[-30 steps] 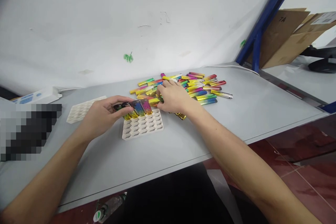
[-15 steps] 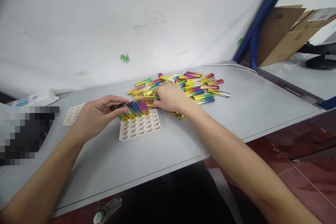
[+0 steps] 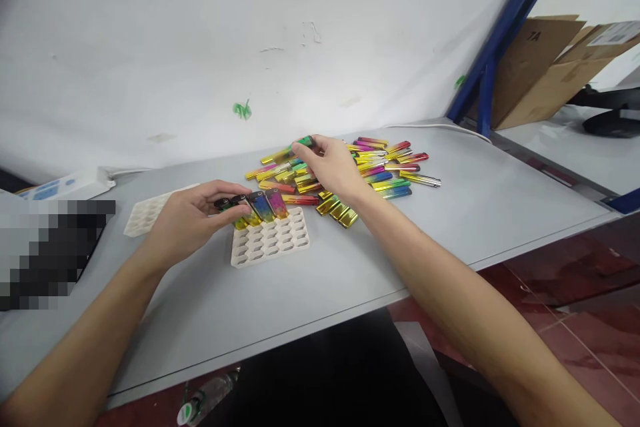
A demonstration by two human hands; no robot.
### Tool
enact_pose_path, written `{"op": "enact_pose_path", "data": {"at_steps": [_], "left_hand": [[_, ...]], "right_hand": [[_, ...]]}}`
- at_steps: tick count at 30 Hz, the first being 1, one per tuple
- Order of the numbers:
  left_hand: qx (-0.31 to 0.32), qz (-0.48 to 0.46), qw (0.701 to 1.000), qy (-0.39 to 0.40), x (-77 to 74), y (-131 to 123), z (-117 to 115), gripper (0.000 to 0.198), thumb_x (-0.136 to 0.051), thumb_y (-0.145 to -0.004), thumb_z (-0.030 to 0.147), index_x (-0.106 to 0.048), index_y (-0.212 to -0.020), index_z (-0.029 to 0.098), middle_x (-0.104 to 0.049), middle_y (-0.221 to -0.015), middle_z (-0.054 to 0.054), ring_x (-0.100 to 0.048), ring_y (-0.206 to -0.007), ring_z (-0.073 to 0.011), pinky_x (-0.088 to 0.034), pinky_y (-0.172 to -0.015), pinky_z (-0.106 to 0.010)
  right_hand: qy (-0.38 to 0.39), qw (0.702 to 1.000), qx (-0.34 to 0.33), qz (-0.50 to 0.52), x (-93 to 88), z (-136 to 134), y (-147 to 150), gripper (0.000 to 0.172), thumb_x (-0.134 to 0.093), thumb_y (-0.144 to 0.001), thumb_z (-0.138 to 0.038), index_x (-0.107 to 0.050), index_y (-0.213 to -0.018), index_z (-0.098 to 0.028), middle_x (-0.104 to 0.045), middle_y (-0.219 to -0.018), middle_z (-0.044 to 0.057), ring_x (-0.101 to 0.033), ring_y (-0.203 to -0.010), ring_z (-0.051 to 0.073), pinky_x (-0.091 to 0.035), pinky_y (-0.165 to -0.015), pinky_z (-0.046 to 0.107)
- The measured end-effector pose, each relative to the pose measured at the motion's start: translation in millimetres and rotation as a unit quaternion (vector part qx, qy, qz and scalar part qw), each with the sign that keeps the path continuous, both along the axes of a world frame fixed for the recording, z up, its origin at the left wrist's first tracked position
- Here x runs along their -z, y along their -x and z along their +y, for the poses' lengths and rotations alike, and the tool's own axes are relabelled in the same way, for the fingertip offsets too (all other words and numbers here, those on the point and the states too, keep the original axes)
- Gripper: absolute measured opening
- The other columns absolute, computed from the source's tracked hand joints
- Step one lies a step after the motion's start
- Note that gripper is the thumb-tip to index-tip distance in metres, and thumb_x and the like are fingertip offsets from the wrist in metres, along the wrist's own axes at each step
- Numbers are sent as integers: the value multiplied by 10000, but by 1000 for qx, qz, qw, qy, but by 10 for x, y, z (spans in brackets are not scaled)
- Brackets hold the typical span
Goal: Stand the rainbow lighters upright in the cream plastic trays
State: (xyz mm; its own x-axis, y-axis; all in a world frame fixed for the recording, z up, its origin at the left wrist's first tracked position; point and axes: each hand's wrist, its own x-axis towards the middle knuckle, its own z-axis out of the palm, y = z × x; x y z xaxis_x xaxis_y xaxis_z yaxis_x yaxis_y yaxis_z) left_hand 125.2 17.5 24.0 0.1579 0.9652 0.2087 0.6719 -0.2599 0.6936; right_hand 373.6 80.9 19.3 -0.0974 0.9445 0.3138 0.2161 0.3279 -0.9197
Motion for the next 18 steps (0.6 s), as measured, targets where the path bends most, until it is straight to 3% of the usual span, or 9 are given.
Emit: {"op": "enact_pose_path", "data": {"at_steps": [3, 7, 12, 15, 18], "left_hand": [[-12, 33, 999, 9, 14, -3, 11, 341, -784, -782, 518, -776, -1026, 280, -775, -917, 8, -599, -671, -147, -486, -660, -288], [7, 84, 996, 25, 55, 7, 33, 311, -764, -798, 548, -755, -950, 278, -745, -814, 36, -581, -691, -157, -426, -634, -278], [32, 98, 993, 61, 82, 23, 55, 343, -717, -829, 592, -702, -824, 248, -736, -812, 41, -595, -739, -168, -395, -629, -272], [20, 110, 990, 87, 102, 31, 74, 371, -727, -806, 612, -699, -806, 242, -726, -783, 39, -597, -734, -174, -390, -622, -276], [11, 110, 989, 101, 114, 35, 86, 394, -740, -780, 630, -705, -802, 238, -717, -750, 35, -586, -702, -173, -387, -602, -278]], "right_hand": [[11, 997, 10, 79, -1, 29, -5, 345, -710, -918, -443, -551, -722, -208, -491, -634, -37, -451, -582, 99, -417, -581, 266], [60, 984, -7, 169, -24, 3, 32, 318, -666, -937, -507, -538, -831, -237, -527, -665, -41, -463, -554, 104, -426, -535, 260], [112, 971, -49, 205, -63, -84, 76, 390, -675, -894, -614, -546, -841, -250, -262, -528, -107, -178, -423, 78, -201, -396, 244], [156, 964, -55, 209, -56, -91, 90, 561, -537, -899, -760, -488, -688, -242, -194, -482, -101, -134, -411, 81, -150, -392, 261], [191, 956, -62, 213, -33, -82, 110, 608, -488, -914, -764, -395, -608, -247, -172, -451, -98, -126, -397, 82, -136, -393, 266]]}}
